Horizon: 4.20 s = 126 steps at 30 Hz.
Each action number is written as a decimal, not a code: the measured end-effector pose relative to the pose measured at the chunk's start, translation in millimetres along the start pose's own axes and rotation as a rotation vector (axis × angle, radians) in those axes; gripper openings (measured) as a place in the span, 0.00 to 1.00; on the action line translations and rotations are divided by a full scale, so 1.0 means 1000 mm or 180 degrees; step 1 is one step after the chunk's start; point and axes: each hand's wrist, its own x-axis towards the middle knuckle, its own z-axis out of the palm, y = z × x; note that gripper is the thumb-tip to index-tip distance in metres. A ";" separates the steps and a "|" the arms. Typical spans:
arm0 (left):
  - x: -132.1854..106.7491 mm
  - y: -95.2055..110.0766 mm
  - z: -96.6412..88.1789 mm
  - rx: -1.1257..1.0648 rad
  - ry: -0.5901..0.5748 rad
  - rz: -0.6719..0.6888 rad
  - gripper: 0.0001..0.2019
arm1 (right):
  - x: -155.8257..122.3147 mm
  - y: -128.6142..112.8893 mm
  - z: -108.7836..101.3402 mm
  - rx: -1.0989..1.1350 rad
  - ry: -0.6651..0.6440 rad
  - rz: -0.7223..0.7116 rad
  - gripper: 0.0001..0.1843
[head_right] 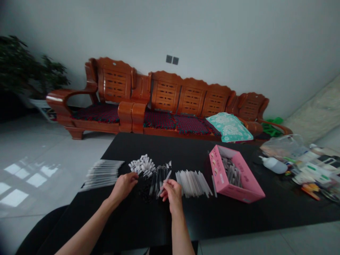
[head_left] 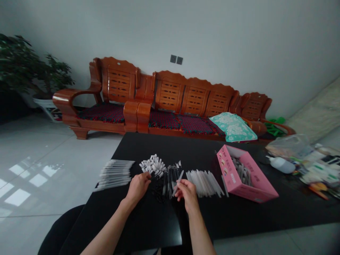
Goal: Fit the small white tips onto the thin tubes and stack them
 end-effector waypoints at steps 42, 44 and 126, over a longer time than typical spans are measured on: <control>-0.010 0.051 0.029 -0.3849 0.0534 -0.0311 0.25 | -0.008 -0.022 0.070 0.1113 0.0006 -0.0148 0.16; -0.009 0.057 0.032 -0.4161 0.0560 -0.0445 0.27 | -0.012 -0.019 0.076 0.1118 -0.0092 -0.0055 0.15; 0.048 -0.010 0.030 0.0763 0.0549 0.0222 0.13 | -0.003 -0.017 0.018 -0.3019 -0.0292 -0.1828 0.15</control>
